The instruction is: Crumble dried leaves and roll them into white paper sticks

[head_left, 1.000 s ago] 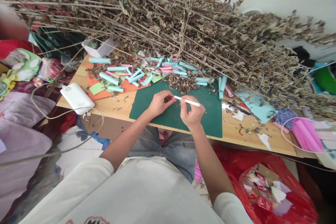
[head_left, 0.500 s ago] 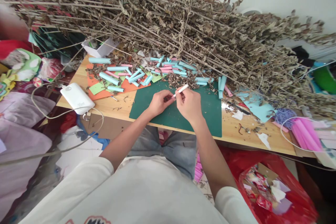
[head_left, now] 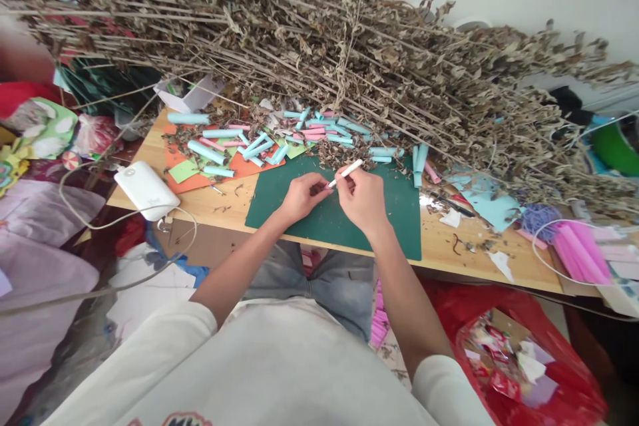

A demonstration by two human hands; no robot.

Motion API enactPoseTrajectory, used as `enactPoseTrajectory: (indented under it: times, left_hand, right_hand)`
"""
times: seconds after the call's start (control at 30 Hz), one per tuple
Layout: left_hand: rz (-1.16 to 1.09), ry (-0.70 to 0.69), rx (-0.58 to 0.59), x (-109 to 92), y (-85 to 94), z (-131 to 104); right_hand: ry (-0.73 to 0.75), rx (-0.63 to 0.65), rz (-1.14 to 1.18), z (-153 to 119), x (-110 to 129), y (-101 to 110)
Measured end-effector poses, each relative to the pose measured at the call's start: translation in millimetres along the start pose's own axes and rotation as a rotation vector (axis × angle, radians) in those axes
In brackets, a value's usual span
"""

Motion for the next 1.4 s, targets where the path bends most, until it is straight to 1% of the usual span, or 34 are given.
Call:
enactPoseTrajectory:
  times: [0.13,0.27,0.47,0.63,0.83,0.9,1.07,1.4]
  left_hand:
    - [0.006,-0.009,-0.004,-0.7,0.1,0.3]
    - [0.006,0.01,-0.007,0.8,0.2,0.8]
    - [-0.002,0.017,-0.001,0.0,0.8,0.9]
    - [0.001,0.008,0.001,-0.3,0.7,0.7]
    - [0.022,0.007,-0.002,1.6,0.3,0.7]
    - [0.018,0.004,0.001,1.2,-0.2,0.8]
    - [0.0,0.014,-0.001,1.2,-0.1,0.6]
    - [-0.01,0.023,0.003,2.2,-0.2,0.7]
  right_hand:
    - [0.001,-0.021,-0.027,0.6,0.3,1.5]
    - [-0.004,-0.019,-0.068,0.5,-0.3,-0.2]
    - [-0.015,-0.038,-0.042,0.4,-3.6,-0.6]
    - [-0.021,-0.019,0.004,0.4,-5.2,-3.2]
    - [-0.013,-0.02,0.035,0.4,-6.6,0.0]
    - [-0.017,-0.024,0.016,0.6,-7.9,1.0]
    - [0.023,-0.023,-0.035,-1.0,-2.2,-0.2]
    - [-0.002,-0.009,-0.018,-1.5,-4.7,0.8]
Point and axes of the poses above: each hand's wrist, its own z-axis towards the middle knuckle, its own y-axis out of the back of the hand, x = y × z, the point moved 10 cm from there along z, towards the middle knuckle, and after that the axes turned 1 degree about -y, right-handed, at the moved point
